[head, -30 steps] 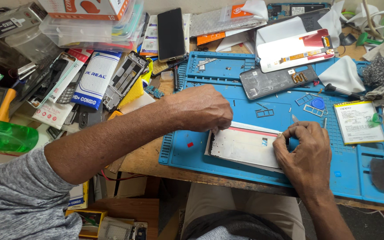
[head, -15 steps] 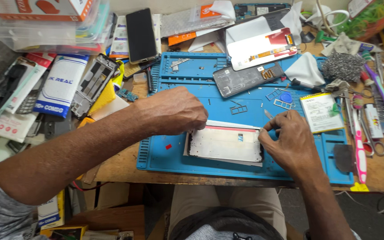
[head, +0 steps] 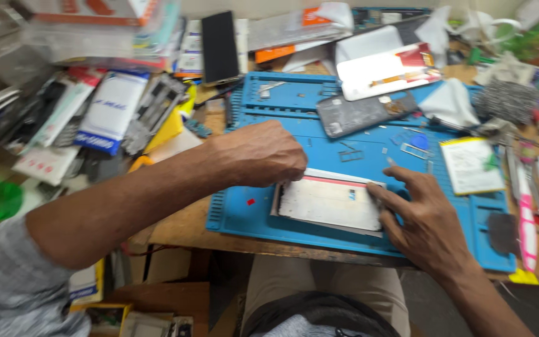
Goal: The person works on a disassembled smartphone, using a metal tool to pry and adjust internal components. They apply red tape to the phone's frame and then apply glue from a yellow tube along the edges of the device. The person also handles a separate screen assembly and a battery, inspecting them before setting them aside.
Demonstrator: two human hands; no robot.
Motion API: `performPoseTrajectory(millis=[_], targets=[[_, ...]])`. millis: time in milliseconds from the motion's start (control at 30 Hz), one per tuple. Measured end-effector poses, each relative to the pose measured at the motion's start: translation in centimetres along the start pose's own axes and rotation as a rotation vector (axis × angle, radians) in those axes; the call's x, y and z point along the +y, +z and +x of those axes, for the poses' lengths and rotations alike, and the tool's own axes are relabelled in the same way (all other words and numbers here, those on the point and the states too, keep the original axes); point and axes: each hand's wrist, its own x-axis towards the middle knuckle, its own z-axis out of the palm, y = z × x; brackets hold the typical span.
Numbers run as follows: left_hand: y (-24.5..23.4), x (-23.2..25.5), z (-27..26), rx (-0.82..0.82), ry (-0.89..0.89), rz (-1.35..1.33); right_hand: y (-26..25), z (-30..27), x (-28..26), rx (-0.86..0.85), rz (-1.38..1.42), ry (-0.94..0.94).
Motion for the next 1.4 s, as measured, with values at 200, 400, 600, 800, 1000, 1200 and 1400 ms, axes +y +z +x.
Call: performPoseTrajectory(millis=[200, 400, 600, 800, 1000, 1200, 1400], targets=[[0.2, 0.0, 0.2, -0.018, 0.015, 0.085, 0.1, 1.9, -0.8, -0.074, -0.03, -0.174], [1.1, -0.1, 0.2, 0.027, 0.019, 0.119, 1.5, 5.3, -2.3, -0.176, 0.018, -0.282], [1.4, -0.4, 0.3, 0.082, 0.042, 0.125, 3.4, 7.2, -3.2, -0.27, 0.075, -0.29], [1.5, -0.7, 0.0, 0.12, 0.073, 0.091, 2.8, 5.9, -2.1, -0.213, 0.058, -0.304], [0.9, -0.5, -0.2, 0.056, 0.021, 0.019, -1.1, 2.8, 3.5, -0.015, 0.212, 0.029], [0.2, -0.5, -0.6, 0.093, 0.024, -0.084, -0.9, 1.9, 4.6, -0.046, -0.1, 0.117], [0.2, -0.7, -1.7, 0.161, -0.013, -0.04, -0.3, 2.8, 3.3, -0.183, -0.376, 0.086]])
